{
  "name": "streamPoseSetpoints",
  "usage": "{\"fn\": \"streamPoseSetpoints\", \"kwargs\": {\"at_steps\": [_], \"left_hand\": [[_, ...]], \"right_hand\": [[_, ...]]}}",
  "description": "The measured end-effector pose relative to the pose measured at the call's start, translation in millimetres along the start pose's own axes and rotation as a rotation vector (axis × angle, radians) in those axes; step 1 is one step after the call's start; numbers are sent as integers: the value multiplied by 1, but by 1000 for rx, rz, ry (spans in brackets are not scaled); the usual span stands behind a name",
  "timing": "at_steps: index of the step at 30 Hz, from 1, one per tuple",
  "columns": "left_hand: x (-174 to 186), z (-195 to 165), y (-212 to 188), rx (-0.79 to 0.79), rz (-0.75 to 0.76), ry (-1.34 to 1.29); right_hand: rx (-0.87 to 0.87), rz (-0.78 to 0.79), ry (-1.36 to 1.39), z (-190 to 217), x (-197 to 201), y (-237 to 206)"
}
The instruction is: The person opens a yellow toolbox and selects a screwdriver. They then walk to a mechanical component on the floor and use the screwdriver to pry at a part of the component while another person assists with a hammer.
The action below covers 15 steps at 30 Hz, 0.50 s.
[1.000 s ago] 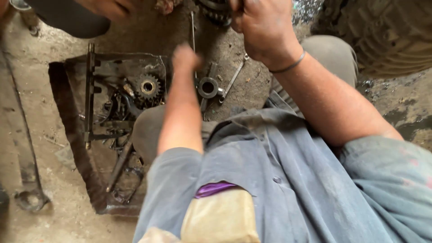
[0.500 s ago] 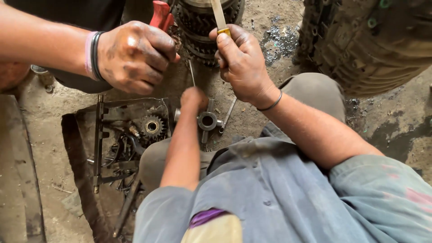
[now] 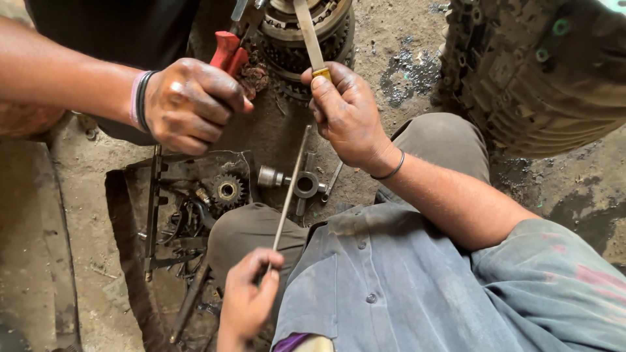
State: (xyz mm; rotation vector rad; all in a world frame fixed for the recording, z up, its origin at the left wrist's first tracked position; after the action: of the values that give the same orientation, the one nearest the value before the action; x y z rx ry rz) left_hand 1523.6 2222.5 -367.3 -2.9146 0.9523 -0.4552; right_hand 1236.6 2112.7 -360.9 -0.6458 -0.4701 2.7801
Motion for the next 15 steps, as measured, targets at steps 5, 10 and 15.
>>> {"fn": "streamPoseSetpoints", "kwargs": {"at_steps": [5, 10, 15], "left_hand": [[3, -50, 13, -66, -120, -307], [7, -83, 69, -182, -184, 44], [2, -120, 91, -340, -167, 243]], "right_hand": [[-17, 24, 15, -1, 0, 0], [-1, 30, 35, 0, 0, 1], [2, 30, 33, 0, 0, 0]]}}
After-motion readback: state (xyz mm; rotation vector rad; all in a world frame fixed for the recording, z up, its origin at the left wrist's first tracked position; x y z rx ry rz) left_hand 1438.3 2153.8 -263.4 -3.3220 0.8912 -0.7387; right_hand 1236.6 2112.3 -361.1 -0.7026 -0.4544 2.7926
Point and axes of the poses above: each hand's wrist, its own y-axis towards the middle knuckle, its own x-axis out of the back of the hand, z = x × y, the point moved 10 cm from there along y, towards the middle knuckle, and after that the axes turned 11 degrees about -x, right-handed, at the moved point
